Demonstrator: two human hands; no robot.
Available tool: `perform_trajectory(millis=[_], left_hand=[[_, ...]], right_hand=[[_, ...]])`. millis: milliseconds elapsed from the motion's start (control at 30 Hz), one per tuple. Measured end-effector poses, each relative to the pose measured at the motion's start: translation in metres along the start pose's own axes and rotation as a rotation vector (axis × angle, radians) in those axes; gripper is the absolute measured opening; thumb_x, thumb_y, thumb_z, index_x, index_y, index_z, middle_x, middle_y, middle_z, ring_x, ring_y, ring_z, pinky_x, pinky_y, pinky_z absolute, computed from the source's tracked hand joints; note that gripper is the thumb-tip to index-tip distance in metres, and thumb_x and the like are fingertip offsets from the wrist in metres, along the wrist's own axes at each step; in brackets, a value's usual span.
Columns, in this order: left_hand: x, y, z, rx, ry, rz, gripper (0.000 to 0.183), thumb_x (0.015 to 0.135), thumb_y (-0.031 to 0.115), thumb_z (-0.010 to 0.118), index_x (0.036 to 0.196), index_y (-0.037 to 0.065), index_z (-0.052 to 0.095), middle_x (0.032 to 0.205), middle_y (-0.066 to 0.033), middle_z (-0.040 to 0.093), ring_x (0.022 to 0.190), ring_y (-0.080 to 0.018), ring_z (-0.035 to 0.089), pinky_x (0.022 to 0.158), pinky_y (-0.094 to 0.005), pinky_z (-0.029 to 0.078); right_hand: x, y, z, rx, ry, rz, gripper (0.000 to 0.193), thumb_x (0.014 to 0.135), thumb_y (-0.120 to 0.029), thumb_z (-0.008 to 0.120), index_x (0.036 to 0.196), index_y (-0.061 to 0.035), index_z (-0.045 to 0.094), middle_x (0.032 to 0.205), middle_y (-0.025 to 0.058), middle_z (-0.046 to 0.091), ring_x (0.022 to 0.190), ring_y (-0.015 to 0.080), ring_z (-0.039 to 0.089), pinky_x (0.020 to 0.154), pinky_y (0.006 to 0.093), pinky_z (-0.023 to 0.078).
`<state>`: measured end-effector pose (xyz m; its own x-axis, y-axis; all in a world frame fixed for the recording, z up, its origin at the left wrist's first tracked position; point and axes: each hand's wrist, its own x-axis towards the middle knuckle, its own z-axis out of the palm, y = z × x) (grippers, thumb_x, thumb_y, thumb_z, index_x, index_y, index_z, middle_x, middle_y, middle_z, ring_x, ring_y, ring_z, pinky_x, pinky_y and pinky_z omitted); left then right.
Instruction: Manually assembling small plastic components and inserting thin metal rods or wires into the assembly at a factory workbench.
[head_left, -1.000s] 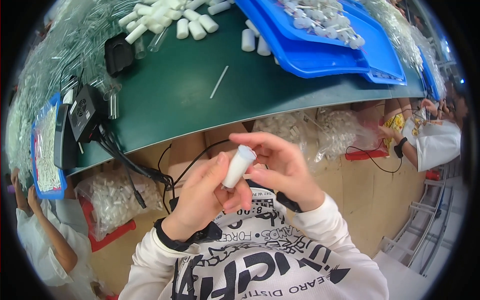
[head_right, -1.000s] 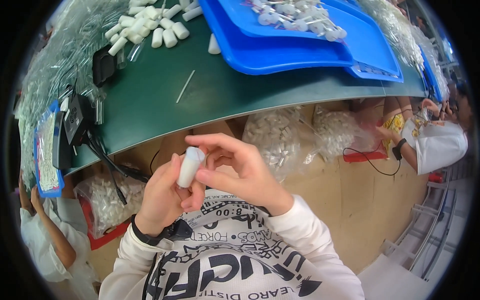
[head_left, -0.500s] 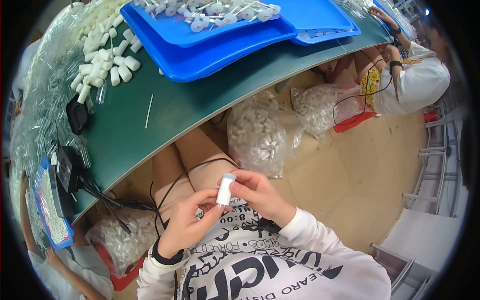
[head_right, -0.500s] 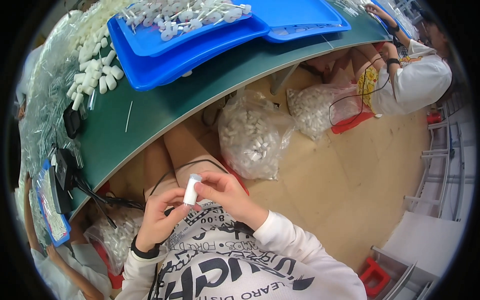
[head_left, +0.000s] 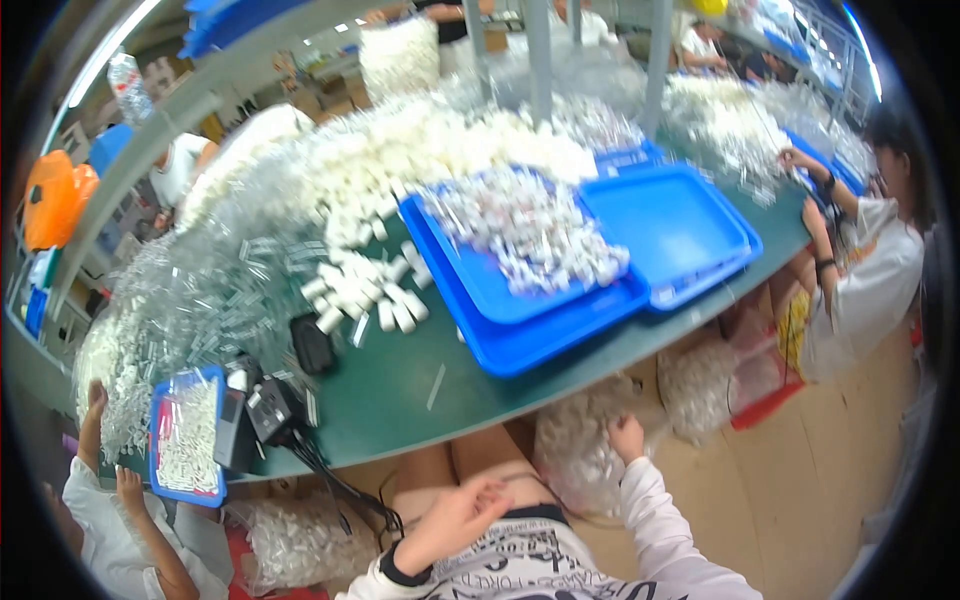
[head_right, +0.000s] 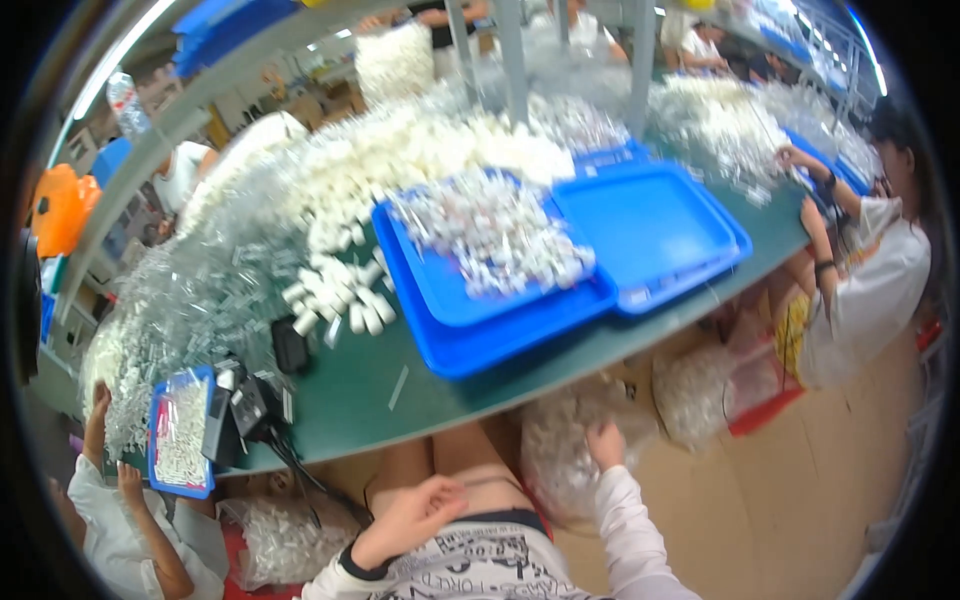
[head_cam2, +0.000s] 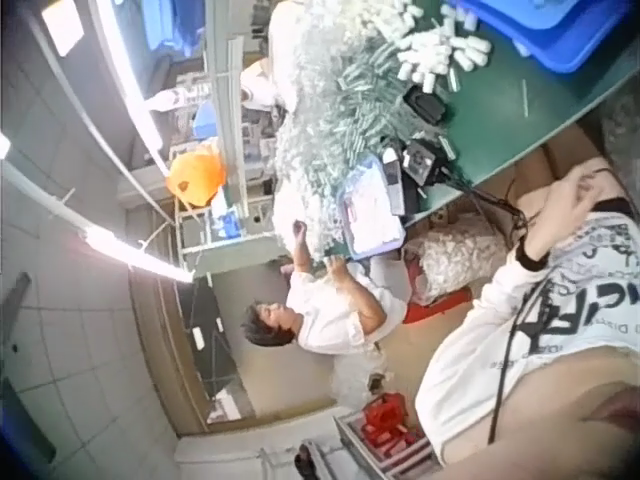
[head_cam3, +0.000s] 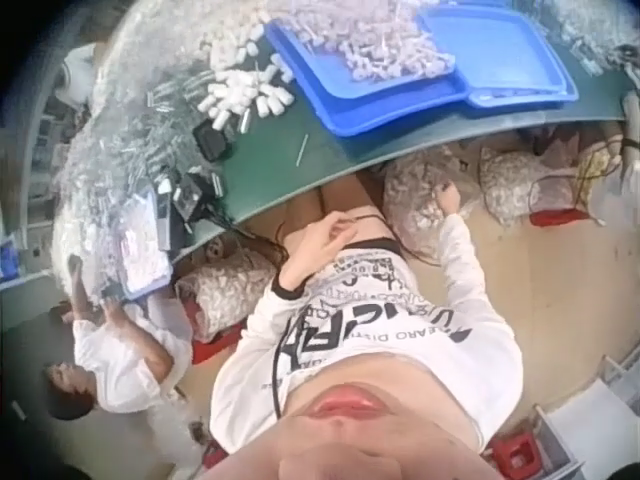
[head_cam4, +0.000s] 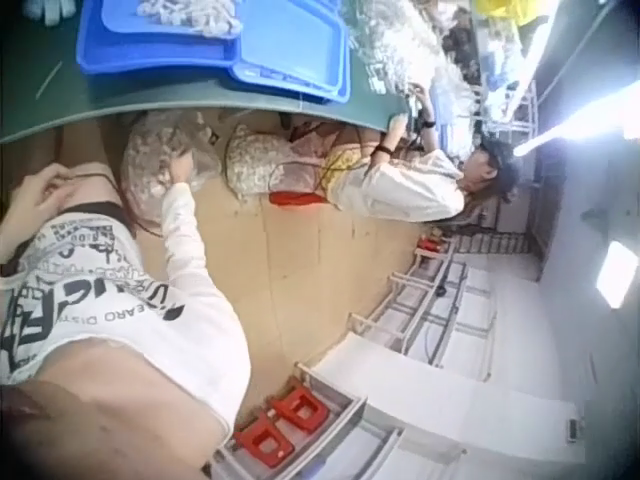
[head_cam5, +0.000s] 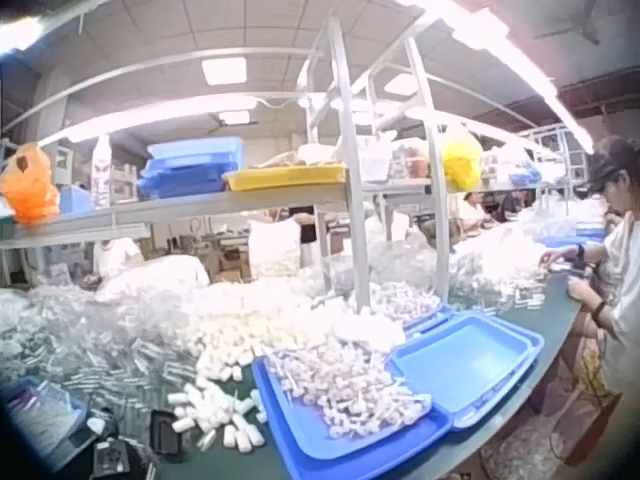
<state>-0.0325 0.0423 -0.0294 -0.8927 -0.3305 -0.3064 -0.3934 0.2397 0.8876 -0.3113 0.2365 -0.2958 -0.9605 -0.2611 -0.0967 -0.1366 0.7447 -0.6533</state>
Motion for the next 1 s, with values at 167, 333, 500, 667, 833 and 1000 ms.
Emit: perform_trajectory(millis=[167, 333, 500, 667, 833, 1000], left_hand=[[-0.013, 0.042, -0.019, 0.104, 0.047, -0.062, 0.030, 0.084, 0.027, 0.063, 0.105, 0.005, 0.060, 0.088, -0.0060, 0.068, 0.078, -0.0112, 0.064, 0.072, -0.0238, 0.049], [-0.038, 0.031, -0.030, -0.008, 0.197, 0.134, 0.027, 0.085, 0.015, 0.061, 0.106, 0.000, 0.056, 0.087, -0.0123, 0.066, 0.074, -0.0166, 0.064, 0.065, -0.0269, 0.049], [-0.043, 0.023, -0.043, -0.006, 0.210, 0.153, 0.025, 0.085, 0.014, 0.061, 0.105, 0.001, 0.057, 0.086, -0.0132, 0.066, 0.075, -0.0170, 0.065, 0.067, -0.0273, 0.050], [-0.046, 0.012, -0.039, 0.020, 0.232, 0.217, 0.024, 0.085, 0.013, 0.061, 0.105, 0.000, 0.057, 0.086, -0.0138, 0.066, 0.077, -0.0181, 0.065, 0.068, -0.0276, 0.051], [-0.047, 0.022, -0.043, 0.059, 0.158, 0.313, 0.023, 0.085, 0.012, 0.061, 0.104, 0.001, 0.057, 0.086, -0.0140, 0.066, 0.076, -0.0196, 0.065, 0.067, -0.0278, 0.050], [-0.062, 0.030, -0.056, 0.050, 0.197, 0.300, 0.024, 0.084, 0.013, 0.062, 0.104, 0.001, 0.057, 0.086, -0.0133, 0.066, 0.073, -0.0198, 0.064, 0.064, -0.0274, 0.049]], right_hand=[[0.031, 0.100, 0.074, -0.667, -0.560, 0.134, 0.041, 0.080, -0.036, 0.055, 0.109, -0.0075, 0.064, 0.119, 0.0133, 0.058, 0.111, 0.0288, 0.055, 0.092, 0.0378, 0.044], [0.041, 0.074, 0.106, -0.599, -0.708, 0.043, 0.048, 0.085, -0.043, 0.044, 0.117, -0.0109, 0.059, 0.125, 0.0113, 0.053, 0.115, 0.0293, 0.052, 0.095, 0.0385, 0.040], [0.008, -0.047, -0.024, -0.663, -0.794, -0.108, 0.045, 0.081, -0.042, 0.051, 0.107, -0.0082, 0.065, 0.113, 0.0156, 0.060, 0.104, 0.0313, 0.057, 0.089, 0.0383, 0.044], [-0.077, -0.256, -0.253, 0.074, -0.989, -0.640, 0.035, 0.085, -0.034, 0.060, 0.106, -0.0061, 0.060, 0.091, 0.0103, 0.066, 0.082, 0.0205, 0.065, 0.074, 0.0295, 0.050], [-0.150, -0.340, -0.418, 0.415, -0.693, -1.564, 0.021, 0.082, -0.013, 0.063, 0.100, -0.0019, 0.060, 0.086, 0.0097, 0.066, 0.074, 0.0207, 0.064, 0.067, 0.0329, 0.050], [-0.206, -0.376, -0.401, 0.637, 0.039, -1.595, 0.033, 0.085, -0.032, 0.061, 0.082, 0.0014, 0.058, 0.076, 0.0084, 0.064, 0.062, 0.0190, 0.062, 0.060, 0.0319, 0.056]])
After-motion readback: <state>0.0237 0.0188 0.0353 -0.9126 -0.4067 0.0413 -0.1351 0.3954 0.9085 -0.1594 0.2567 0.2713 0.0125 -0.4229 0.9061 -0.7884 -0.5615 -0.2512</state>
